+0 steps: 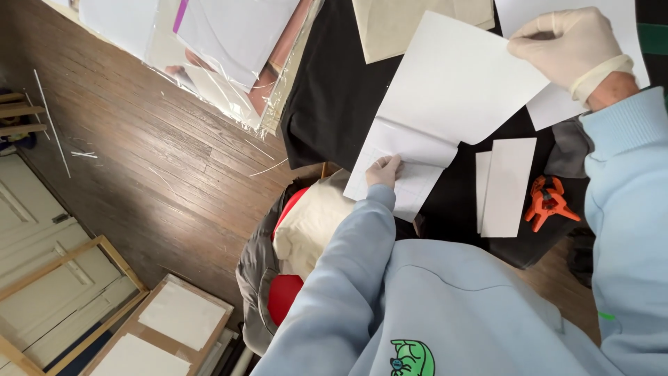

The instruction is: Prepare a piece of art for framing by mounting it onto a backing board using clamps and adhesive paper.

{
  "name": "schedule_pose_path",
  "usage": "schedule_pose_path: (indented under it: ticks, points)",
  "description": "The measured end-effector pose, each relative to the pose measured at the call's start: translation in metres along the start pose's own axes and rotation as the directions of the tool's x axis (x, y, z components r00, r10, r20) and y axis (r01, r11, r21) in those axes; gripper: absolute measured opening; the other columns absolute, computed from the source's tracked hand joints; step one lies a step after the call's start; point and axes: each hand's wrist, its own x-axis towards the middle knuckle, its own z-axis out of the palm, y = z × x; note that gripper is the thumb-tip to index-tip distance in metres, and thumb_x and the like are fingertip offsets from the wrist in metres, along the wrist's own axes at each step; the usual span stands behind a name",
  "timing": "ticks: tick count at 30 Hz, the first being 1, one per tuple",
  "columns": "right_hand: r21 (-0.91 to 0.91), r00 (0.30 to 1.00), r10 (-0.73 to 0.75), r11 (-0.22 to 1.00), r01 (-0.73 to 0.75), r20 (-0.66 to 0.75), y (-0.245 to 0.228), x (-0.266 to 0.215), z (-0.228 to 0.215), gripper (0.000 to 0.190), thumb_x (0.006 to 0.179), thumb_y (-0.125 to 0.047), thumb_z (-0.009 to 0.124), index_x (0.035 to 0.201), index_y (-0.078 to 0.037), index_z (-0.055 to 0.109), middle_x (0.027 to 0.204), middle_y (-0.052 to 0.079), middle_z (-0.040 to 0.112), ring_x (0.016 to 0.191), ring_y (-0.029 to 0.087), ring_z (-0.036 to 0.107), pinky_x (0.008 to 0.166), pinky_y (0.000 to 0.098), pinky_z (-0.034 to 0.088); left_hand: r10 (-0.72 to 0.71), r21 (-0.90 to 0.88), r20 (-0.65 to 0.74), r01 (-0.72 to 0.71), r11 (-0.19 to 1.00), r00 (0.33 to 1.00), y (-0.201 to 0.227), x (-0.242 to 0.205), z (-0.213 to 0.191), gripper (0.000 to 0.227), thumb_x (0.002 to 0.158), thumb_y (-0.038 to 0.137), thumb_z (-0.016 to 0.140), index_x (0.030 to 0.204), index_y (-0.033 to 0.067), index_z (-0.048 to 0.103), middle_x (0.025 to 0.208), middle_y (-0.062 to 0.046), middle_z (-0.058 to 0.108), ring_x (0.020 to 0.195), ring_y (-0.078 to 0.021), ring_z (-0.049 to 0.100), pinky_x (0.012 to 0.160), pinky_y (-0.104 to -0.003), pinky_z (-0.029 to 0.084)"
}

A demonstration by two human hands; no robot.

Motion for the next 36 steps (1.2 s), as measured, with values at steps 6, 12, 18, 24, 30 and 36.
schedule_pose_path:
  ticks: [6,12,18,24,30,36]
  points:
    - [-0.007,0.997,0.074,0.997,-0.074,-0.006,0.01,0.005,-0.006,0.018,0.102,-0.021,0.081,0.109,-0.005,0.08,0.101,0.012,0.076,0.084,0.021,0.071,0.077,0.0317,0.058,-0.026,-0.007,0.034,0.026,1.0,0.999,-0.019,-0.008,-0.017,0.031,0.093,0.016,0.073,0.111,-0.0074,0.069,0.1,-0.015,0.076,0.091,-0.0204,0.075,0.077,-0.031,0.062]
    - [0.015,1.0,-0.022,1.0,0.022,0.009,-0.005,0.015,-0.016,0.019,0.097,-0.022,0.073,0.109,-0.007,0.078,0.098,0.01,0.074,0.079,0.019,0.068,0.069,0.0308,0.053,-0.047,-0.027,0.043,0.048,0.998,0.998,-0.035,-0.025,-0.053,0.033,0.09,0.018,0.074,0.11,-0.0075,0.069,0.099,-0.014,0.077,0.09,-0.0211,0.075,0.074,-0.031,0.063]
    - [-0.207,0.995,0.084,0.976,-0.07,0.061,0.023,0.027,-0.004,0.031,0.106,-0.034,0.07,0.11,-0.003,0.072,0.09,0.015,0.071,0.073,0.031,0.067,0.064,0.0414,0.052,0.035,0.093,-0.058,-0.029,0.995,0.998,-0.069,-0.017,-0.073,0.031,0.084,0.022,0.082,0.101,-0.003,0.077,0.094,-0.01,0.078,0.087,-0.0171,0.069,0.084,-0.027,0.055]
    - [-0.193,0.998,-0.05,0.98,0.041,-0.043,0.006,0.027,-0.014,0.032,0.102,-0.033,0.071,0.104,-0.001,0.075,0.09,0.015,0.073,0.076,0.031,0.069,0.066,0.0444,0.055,0.013,0.286,-0.067,0.006,0.958,0.998,-0.062,-0.035,-0.089,0.026,0.083,0.025,0.082,0.093,0.0013,0.081,0.087,-0.007,0.077,0.083,-0.0167,0.068,0.083,-0.029,0.055]
    - [-0.222,0.987,0.14,0.968,-0.119,0.08,0.039,0.036,-0.006,0.043,0.109,-0.038,0.063,0.116,0.004,0.07,0.094,0.021,0.072,0.072,0.037,0.068,0.062,0.047,0.055,-0.075,0.162,0.011,0.072,0.984,0.997,-0.082,-0.039,-0.129,0.023,0.085,0.023,0.08,0.093,0.0008,0.079,0.088,-0.006,0.077,0.079,-0.0147,0.069,0.077,-0.027,0.058]
    - [-0.156,0.995,0.035,0.988,-0.02,0.097,0.1,0.036,0.002,0.05,0.122,-0.043,0.063,0.119,0.007,0.071,0.098,0.023,0.074,0.08,0.035,0.071,0.07,0.0432,0.058,-0.145,0.085,-0.015,0.146,0.986,0.989,-0.115,-0.026,-0.151,0.019,0.084,0.022,0.083,0.089,0.005,0.076,0.084,-0.004,0.075,0.074,-0.0129,0.067,0.071,-0.025,0.057]
